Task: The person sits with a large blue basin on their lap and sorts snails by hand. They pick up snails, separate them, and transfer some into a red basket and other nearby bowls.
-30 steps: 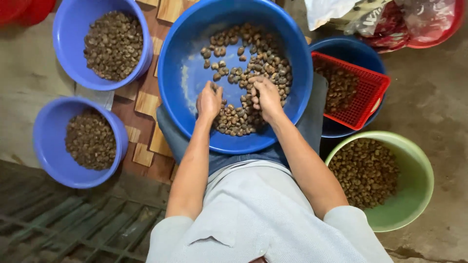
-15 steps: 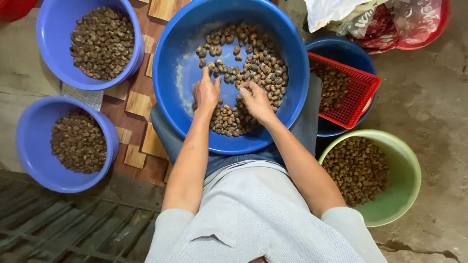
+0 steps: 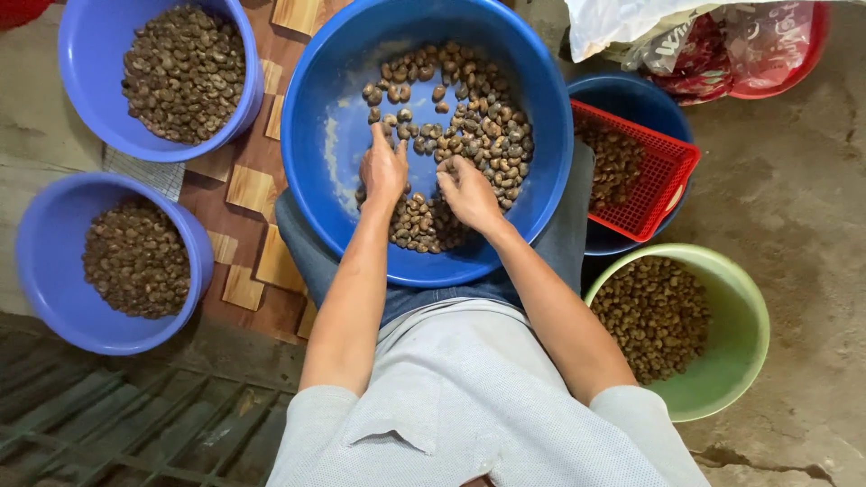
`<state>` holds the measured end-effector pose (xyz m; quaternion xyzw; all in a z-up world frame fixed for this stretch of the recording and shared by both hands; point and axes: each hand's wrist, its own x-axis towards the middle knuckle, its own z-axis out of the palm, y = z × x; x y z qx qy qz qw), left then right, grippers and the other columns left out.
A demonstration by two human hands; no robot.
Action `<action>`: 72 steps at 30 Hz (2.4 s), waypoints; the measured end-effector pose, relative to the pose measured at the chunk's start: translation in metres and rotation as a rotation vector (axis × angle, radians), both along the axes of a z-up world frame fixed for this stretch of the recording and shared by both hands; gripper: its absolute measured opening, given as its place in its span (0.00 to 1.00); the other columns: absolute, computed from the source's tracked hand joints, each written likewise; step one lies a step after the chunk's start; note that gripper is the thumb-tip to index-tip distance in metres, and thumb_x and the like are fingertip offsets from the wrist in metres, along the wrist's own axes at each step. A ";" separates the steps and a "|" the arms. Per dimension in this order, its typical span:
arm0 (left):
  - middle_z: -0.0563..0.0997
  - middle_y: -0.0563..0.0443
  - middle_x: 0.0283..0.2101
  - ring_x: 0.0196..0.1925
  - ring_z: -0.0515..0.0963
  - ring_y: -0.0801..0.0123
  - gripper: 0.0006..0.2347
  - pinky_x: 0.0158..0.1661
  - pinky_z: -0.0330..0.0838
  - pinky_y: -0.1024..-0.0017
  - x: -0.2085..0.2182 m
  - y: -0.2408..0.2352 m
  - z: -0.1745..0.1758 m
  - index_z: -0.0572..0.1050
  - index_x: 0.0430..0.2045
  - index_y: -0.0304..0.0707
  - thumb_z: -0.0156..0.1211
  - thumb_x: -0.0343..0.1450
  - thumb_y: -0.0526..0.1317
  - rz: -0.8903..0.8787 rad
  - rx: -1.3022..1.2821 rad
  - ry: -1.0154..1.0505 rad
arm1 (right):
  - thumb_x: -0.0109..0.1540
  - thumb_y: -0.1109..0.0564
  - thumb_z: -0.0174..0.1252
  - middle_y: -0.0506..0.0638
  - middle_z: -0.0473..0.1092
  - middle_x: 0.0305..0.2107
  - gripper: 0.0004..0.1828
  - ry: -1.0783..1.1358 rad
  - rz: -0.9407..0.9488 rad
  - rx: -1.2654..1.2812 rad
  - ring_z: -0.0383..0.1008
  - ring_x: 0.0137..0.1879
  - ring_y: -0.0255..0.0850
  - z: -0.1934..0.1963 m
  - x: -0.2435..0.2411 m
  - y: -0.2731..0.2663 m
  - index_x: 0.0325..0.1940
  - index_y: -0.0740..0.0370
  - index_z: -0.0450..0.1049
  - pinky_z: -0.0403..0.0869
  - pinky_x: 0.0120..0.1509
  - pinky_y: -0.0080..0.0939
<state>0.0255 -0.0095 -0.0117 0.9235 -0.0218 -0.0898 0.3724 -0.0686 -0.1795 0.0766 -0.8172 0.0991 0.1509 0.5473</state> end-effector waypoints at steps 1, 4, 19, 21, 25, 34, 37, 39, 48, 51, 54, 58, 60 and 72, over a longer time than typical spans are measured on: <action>0.83 0.31 0.31 0.36 0.85 0.37 0.12 0.34 0.77 0.42 0.000 0.002 0.007 0.63 0.54 0.36 0.55 0.78 0.36 -0.001 0.002 -0.002 | 0.74 0.58 0.46 0.70 0.72 0.45 0.14 -0.002 -0.001 0.002 0.77 0.54 0.64 -0.010 0.005 0.001 0.60 0.70 0.68 0.76 0.54 0.68; 0.82 0.33 0.35 0.38 0.84 0.38 0.12 0.32 0.73 0.45 0.000 0.009 0.012 0.60 0.52 0.38 0.54 0.78 0.36 0.042 -0.034 0.102 | 0.71 0.53 0.51 0.65 0.75 0.35 0.13 -0.083 0.041 -0.195 0.78 0.43 0.64 -0.036 0.022 0.008 0.58 0.61 0.69 0.76 0.45 0.68; 0.74 0.52 0.19 0.14 0.72 0.76 0.14 0.11 0.65 0.80 -0.014 0.031 0.029 0.68 0.45 0.32 0.60 0.76 0.44 0.351 -0.638 0.444 | 0.63 0.55 0.52 0.62 0.75 0.22 0.23 -0.362 0.138 -0.676 0.80 0.29 0.61 -0.076 0.052 0.036 0.60 0.66 0.63 0.78 0.38 0.66; 0.73 0.51 0.20 0.15 0.72 0.75 0.11 0.11 0.64 0.82 -0.017 0.027 0.041 0.70 0.42 0.35 0.62 0.75 0.43 0.418 -0.745 0.517 | 0.64 0.48 0.52 0.67 0.77 0.32 0.23 -0.048 0.015 -0.277 0.79 0.42 0.69 -0.040 0.046 0.038 0.58 0.63 0.66 0.75 0.46 0.72; 0.73 0.51 0.20 0.15 0.72 0.76 0.10 0.11 0.65 0.82 -0.020 0.017 0.049 0.70 0.41 0.36 0.61 0.75 0.42 0.388 -0.753 0.528 | 0.66 0.38 0.49 0.62 0.77 0.38 0.21 0.080 -0.100 -0.018 0.79 0.50 0.63 -0.104 0.047 0.041 0.53 0.52 0.74 0.74 0.55 0.66; 0.80 0.36 0.31 0.33 0.83 0.51 0.09 0.30 0.78 0.57 -0.043 -0.023 0.100 0.69 0.47 0.38 0.57 0.80 0.42 0.056 -0.333 0.124 | 0.62 0.35 0.60 0.50 0.70 0.40 0.24 0.443 -0.648 1.083 0.72 0.39 0.41 -0.065 0.034 0.040 0.49 0.54 0.75 0.82 0.43 0.52; 0.83 0.33 0.38 0.44 0.82 0.33 0.08 0.44 0.75 0.42 -0.056 -0.039 0.112 0.70 0.46 0.46 0.59 0.77 0.43 -0.003 -0.114 0.075 | 0.61 0.33 0.65 0.51 0.73 0.33 0.25 0.448 -0.662 1.133 0.76 0.33 0.40 -0.101 0.030 0.040 0.47 0.55 0.77 0.82 0.35 0.45; 0.83 0.36 0.37 0.42 0.82 0.36 0.04 0.41 0.75 0.44 -0.060 -0.042 0.099 0.69 0.44 0.49 0.55 0.78 0.42 -0.072 -0.075 -0.058 | 0.63 0.38 0.64 0.48 0.71 0.21 0.20 0.470 -0.707 1.204 0.76 0.28 0.40 -0.083 0.031 0.037 0.32 0.57 0.75 0.81 0.37 0.40; 0.75 0.49 0.32 0.35 0.78 0.53 0.03 0.40 0.69 0.57 -0.072 -0.043 0.105 0.70 0.38 0.50 0.54 0.78 0.43 -0.277 0.221 -0.474 | 0.64 0.42 0.64 0.47 0.78 0.29 0.14 0.424 -0.735 1.280 0.79 0.37 0.37 -0.111 0.030 0.042 0.35 0.54 0.78 0.80 0.47 0.39; 0.77 0.51 0.32 0.35 0.78 0.54 0.01 0.40 0.69 0.60 -0.075 -0.044 0.131 0.73 0.38 0.52 0.54 0.78 0.42 -0.293 0.146 -0.443 | 0.62 0.41 0.66 0.44 0.71 0.18 0.18 0.431 -0.718 1.281 0.72 0.23 0.34 -0.047 0.031 0.035 0.28 0.55 0.75 0.73 0.28 0.29; 0.77 0.51 0.32 0.37 0.80 0.57 0.02 0.43 0.70 0.61 -0.075 -0.039 0.123 0.75 0.39 0.55 0.58 0.76 0.44 -0.301 0.196 -0.490 | 0.62 0.41 0.66 0.44 0.71 0.18 0.18 0.429 -0.712 1.294 0.72 0.23 0.34 -0.035 0.028 0.035 0.28 0.54 0.75 0.73 0.26 0.30; 0.79 0.53 0.34 0.36 0.79 0.60 0.03 0.43 0.69 0.64 -0.073 -0.038 0.131 0.76 0.41 0.51 0.57 0.78 0.42 -0.247 0.065 -0.444 | 0.62 0.40 0.67 0.43 0.71 0.18 0.17 0.408 -0.709 1.235 0.72 0.21 0.32 -0.055 0.025 0.028 0.29 0.52 0.76 0.73 0.24 0.30; 0.81 0.53 0.39 0.39 0.80 0.60 0.06 0.44 0.69 0.65 -0.072 -0.036 0.137 0.76 0.48 0.49 0.52 0.81 0.40 -0.192 -0.079 -0.412 | 0.61 0.37 0.66 0.41 0.65 0.20 0.19 0.382 -0.677 1.154 0.68 0.22 0.32 -0.026 0.028 0.019 0.39 0.53 0.77 0.70 0.22 0.28; 0.85 0.48 0.37 0.40 0.85 0.54 0.08 0.48 0.73 0.56 -0.091 -0.011 0.115 0.79 0.46 0.44 0.57 0.78 0.43 -0.230 -0.154 -0.230 | 0.63 0.40 0.62 0.51 0.75 0.31 0.18 -0.114 -0.936 1.019 0.77 0.31 0.37 0.059 -0.006 -0.141 0.41 0.55 0.75 0.69 0.24 0.26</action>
